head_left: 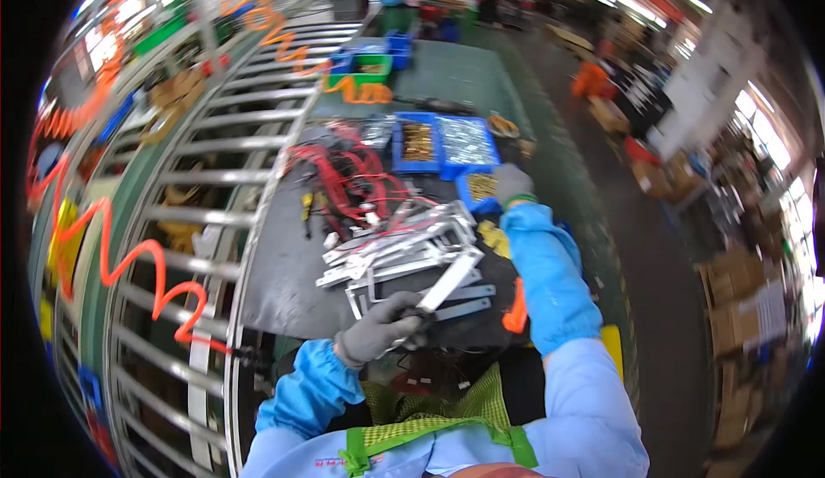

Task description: Assembling components onto metal strips using screws and an electric screwdriver at a factory workstation.

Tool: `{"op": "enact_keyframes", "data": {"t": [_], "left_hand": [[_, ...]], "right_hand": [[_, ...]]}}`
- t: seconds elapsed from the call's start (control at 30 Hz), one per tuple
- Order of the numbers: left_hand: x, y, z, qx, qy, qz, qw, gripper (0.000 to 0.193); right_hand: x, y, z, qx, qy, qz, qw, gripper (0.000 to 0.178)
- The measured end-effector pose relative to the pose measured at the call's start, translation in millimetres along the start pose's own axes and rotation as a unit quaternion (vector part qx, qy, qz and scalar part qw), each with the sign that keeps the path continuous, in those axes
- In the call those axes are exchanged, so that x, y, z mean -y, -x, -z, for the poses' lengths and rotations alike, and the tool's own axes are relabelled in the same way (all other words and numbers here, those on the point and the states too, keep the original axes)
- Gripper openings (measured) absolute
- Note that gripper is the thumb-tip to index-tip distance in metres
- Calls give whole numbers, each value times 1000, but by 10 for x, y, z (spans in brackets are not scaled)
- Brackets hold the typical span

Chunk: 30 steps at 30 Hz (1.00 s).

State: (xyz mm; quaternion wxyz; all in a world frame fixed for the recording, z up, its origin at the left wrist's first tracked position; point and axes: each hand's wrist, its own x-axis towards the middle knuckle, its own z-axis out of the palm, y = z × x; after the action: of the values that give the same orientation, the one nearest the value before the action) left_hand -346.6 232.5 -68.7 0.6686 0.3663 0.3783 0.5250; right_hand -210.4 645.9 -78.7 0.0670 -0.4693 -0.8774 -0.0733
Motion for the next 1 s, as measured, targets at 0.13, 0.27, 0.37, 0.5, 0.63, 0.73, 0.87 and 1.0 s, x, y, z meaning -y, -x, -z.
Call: {"op": "enact_keyframes", "data": {"t": [0.13, 0.27, 0.37, 0.5, 0.63, 0.73, 0.87, 1.0], "left_hand": [[23, -26, 14, 2, 12, 0, 1000, 37], [-84, -176, -230, -41, -21, 14, 999, 31], [43, -55, -73, -82, -12, -3, 997, 32], [154, -98, -104, -94, -16, -74, 993, 39], [129, -213, -253, -42, -46, -56, 997, 36], [84, -174, -503, -32, -42, -67, 996, 36], [-116, -4, -713, -70, -171, -85, 979, 29], [-264, -55, -980, -140, -14, -86, 986, 33]], "right_hand": [[-28, 140, 203, -38, -62, -30, 997, 20], [-499, 403, 293, -130, -155, -44, 978, 19], [-49, 912, 718, -179, -293, 5, 939, 22], [103, 1730, 953, -225, -458, 16, 860, 19], [124, 2424, 1362, -211, -584, 21, 784, 16], [195, 2738, 1743, -161, -575, 47, 801, 16], [486, 2930, 1821, -278, -546, 131, 780, 14], [654, 3196, 1861, -261, -556, 113, 781, 12]]}}
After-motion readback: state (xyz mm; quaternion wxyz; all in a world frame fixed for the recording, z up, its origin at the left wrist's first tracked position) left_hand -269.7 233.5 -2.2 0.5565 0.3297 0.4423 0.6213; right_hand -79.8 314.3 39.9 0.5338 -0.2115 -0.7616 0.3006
